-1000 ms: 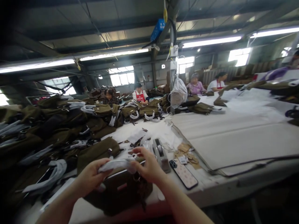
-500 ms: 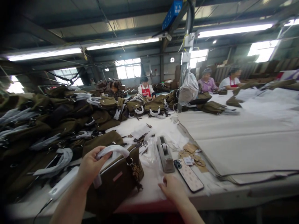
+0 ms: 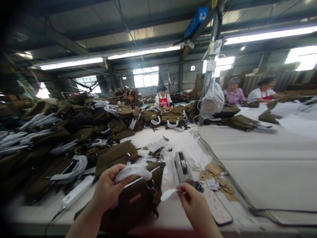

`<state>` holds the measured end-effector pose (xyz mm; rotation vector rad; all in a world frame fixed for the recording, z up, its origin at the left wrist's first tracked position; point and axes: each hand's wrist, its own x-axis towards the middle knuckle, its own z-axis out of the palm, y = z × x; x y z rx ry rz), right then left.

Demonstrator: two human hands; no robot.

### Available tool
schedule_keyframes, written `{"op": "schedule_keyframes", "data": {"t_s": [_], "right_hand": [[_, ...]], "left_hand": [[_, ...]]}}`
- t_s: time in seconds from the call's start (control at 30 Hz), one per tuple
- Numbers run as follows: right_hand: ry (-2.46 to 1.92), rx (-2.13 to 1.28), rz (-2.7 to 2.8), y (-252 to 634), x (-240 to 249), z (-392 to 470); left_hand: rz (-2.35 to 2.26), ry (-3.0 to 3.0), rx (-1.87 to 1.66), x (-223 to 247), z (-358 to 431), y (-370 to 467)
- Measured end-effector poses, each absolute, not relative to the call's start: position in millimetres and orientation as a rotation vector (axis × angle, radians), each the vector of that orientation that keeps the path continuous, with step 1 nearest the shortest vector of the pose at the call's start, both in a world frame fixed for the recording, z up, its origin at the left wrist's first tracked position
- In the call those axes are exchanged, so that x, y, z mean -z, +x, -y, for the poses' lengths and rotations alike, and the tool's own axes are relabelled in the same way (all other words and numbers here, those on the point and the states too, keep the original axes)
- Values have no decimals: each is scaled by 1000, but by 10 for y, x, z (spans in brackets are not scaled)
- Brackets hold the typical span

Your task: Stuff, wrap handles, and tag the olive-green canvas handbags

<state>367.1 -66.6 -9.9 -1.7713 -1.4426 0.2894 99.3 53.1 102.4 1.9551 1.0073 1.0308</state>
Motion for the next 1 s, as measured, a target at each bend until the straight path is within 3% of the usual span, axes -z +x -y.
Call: {"op": "schedule_keyframes", "data": {"t_s": [0.13,0.3,0.5,0.67,0.8,1.0], "right_hand": [[-1416,-191,1615,3252,-273,781],[-1159,-130,1812,2837,-191,672],[-1146,422,2021,2885,-239,396],[-1020,869,1814,2723,-471,177],[-962,882,1790,2580,-581,89],[-844,795,1752,2659,-688,333]], "left_hand": [[-933,2008,-895,-1023,-511,1171],[-837,1829,-959,-946,-597,1168],[-1064,1540,-1028,-912,-623,1135],[-1019,1561,-680,-972,-631,1130],[-958,1496,-602,-963,-639,1118],[-978,1686,-878,-939,-617,1085]]}}
